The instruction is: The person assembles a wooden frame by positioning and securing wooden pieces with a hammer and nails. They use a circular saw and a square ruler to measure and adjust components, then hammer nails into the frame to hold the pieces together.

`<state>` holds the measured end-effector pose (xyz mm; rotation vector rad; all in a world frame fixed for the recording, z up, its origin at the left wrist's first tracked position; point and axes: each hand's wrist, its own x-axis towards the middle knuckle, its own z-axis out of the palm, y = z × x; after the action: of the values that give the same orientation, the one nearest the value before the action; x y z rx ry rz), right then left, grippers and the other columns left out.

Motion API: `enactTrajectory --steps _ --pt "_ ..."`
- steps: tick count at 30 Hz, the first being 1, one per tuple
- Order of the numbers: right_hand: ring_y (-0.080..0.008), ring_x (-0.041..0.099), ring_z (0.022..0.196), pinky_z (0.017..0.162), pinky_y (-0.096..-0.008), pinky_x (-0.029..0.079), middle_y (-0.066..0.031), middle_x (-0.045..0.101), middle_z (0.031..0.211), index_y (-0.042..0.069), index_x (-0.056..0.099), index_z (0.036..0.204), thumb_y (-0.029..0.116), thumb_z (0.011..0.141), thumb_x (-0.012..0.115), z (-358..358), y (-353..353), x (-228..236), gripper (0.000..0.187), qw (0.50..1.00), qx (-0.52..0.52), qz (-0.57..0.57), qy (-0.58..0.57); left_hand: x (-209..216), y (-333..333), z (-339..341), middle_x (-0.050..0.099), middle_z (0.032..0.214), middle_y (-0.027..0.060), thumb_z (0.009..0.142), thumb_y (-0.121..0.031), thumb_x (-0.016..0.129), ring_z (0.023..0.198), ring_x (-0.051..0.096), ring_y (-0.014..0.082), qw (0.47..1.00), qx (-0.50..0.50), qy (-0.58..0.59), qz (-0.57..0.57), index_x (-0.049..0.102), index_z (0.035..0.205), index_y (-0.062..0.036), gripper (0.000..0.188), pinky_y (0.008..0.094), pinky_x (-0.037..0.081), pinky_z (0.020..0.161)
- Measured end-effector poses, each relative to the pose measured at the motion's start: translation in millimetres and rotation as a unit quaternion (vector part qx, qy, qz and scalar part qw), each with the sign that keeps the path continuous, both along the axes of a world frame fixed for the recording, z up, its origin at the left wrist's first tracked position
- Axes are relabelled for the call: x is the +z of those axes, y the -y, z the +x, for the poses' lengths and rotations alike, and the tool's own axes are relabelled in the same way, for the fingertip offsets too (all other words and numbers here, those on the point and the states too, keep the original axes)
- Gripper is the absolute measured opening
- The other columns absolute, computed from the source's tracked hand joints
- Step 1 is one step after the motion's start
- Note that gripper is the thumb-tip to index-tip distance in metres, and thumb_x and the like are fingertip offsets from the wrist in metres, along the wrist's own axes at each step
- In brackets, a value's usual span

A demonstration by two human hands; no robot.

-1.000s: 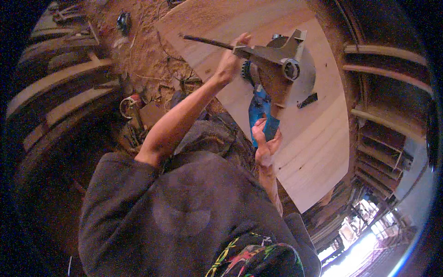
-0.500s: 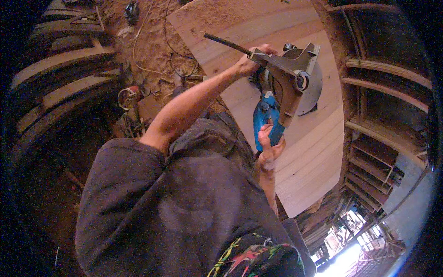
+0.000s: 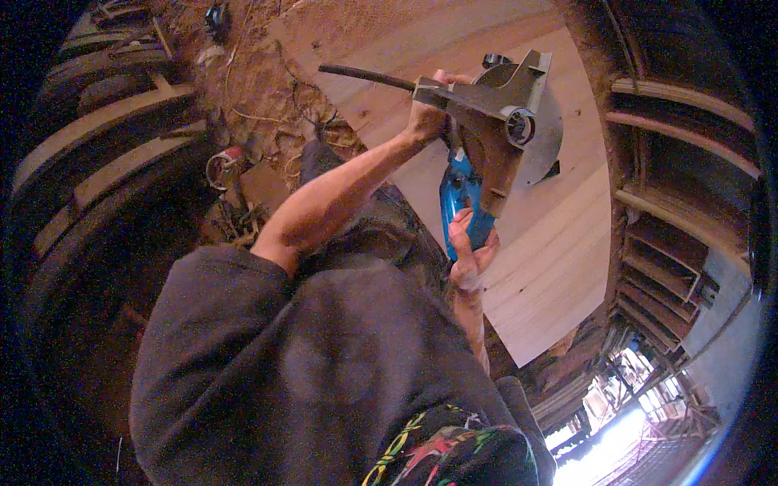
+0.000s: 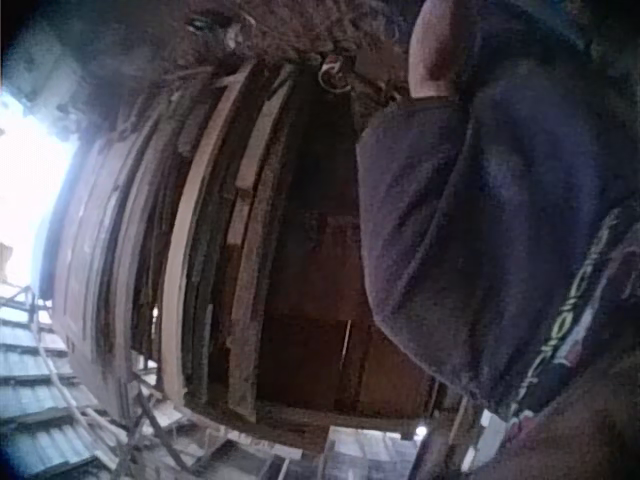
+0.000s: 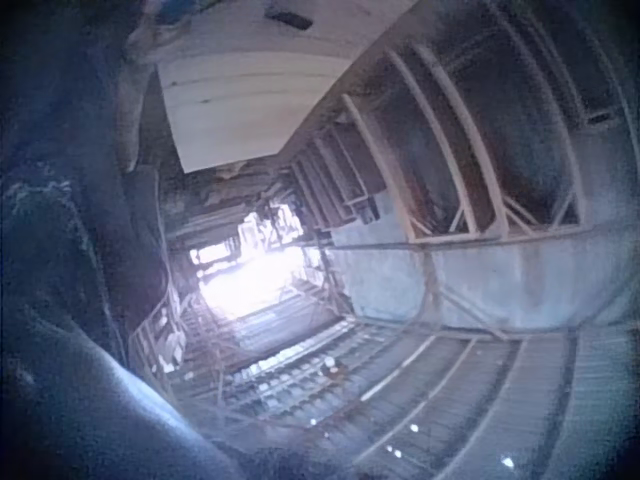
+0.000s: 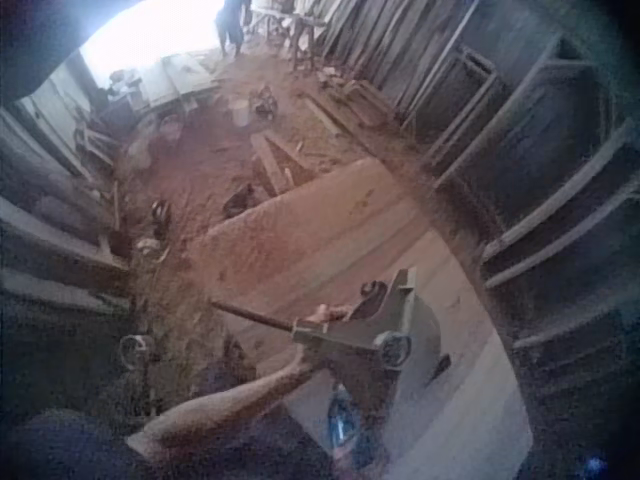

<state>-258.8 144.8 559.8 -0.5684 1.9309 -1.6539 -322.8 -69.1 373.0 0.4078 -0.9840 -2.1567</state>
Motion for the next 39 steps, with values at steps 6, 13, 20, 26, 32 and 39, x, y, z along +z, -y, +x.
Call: enactTrajectory --steps 6,13,20,26,32,39 --pt "-0.0212 0.058 0.093 0.088 -0.0378 0.045 -0.0053 0.06 0.083 0.006 0.062 0.081 0.01 0.08 0.072 -5.4 -3.0 3.9 0.011 0.999 0.003 -0.002 0.054 50.3 63.7 66.1 0.034 0.159 0.0202 0.084 -0.032 0.075 0.145 0.037 0.0332 0.889 -0.186 -0.022 -0.418 0.044 0.149 -0.0009 0.078 0.0476 0.033 0.119" --pt "-0.0217 0.057 0.091 0.098 -0.042 0.043 -0.0024 0.058 0.075 0.007 0.06 0.076 0.01 0.079 0.072 -8.1 8.9 14.6 0.013 0.998 0.007 0.009 0.055 57.7 95.0 45.4 0.036 0.157 0.0221 0.061 -0.046 0.094 0.147 0.033 0.0411 0.773 -0.235 0.05 -0.587 0.038 0.153 -0.0047 0.115 0.0506 0.032 0.12" --pt "-0.0213 0.057 0.091 0.105 -0.0458 0.041 -0.002 0.057 0.074 0.008 0.06 0.076 0.007 0.08 0.069 -3.6 5.3 12.9 0.009 1.0 -0.005 0.003 0.029 43.7 33.1 75.5 0.035 0.16 0.02 0.07 -0.041 0.088 0.149 0.032 0.0384 0.843 -0.041 0.107 -0.526 0.036 0.155 -0.006 0.105 0.0492 0.024 0.124" --pt "-0.0204 0.057 0.094 0.096 -0.0391 0.044 -0.0031 0.058 0.077 0.008 0.06 0.077 0.012 0.08 0.071 -4.6 7.6 16.3 0.012 0.999 0.008 0.004 0.043 48.1 90.9 69.0 0.038 0.157 0.0231 0.072 -0.039 0.087 0.145 0.038 0.0393 0.804 -0.158 0.059 -0.57 0.043 0.15 -0.0055 0.096 0.0497 0.035 0.118" --pt "-0.02 0.056 0.097 0.098 -0.0396 0.043 -0.0036 0.059 0.083 0.007 0.059 0.079 0.012 0.081 0.069 -5.2 7.4 16.6 0.011 0.999 0.007 0.019 0.049 84.6 94.6 53.6 0.045 0.152 0.0205 0.065 -0.032 0.094 0.138 0.048 0.0344 0.833 -0.346 0.065 -0.427 0.044 0.15 -0.0044 0.102 0.0442 0.039 0.116" --pt "-0.0214 0.057 0.094 0.109 -0.0449 0.038 -0.0038 0.058 0.078 0.008 0.059 0.075 0.012 0.078 0.071 -3.9 10.9 11.2 0.013 1.0 0.004 0.007 0.023 58.0 6.2 76.0 0.054 0.141 0.0193 0.06 -0.035 0.096 0.131 0.051 0.0401 0.883 0.027 0.236 -0.404 0.049 0.143 -0.006 0.1 0.0466 0.042 0.111"
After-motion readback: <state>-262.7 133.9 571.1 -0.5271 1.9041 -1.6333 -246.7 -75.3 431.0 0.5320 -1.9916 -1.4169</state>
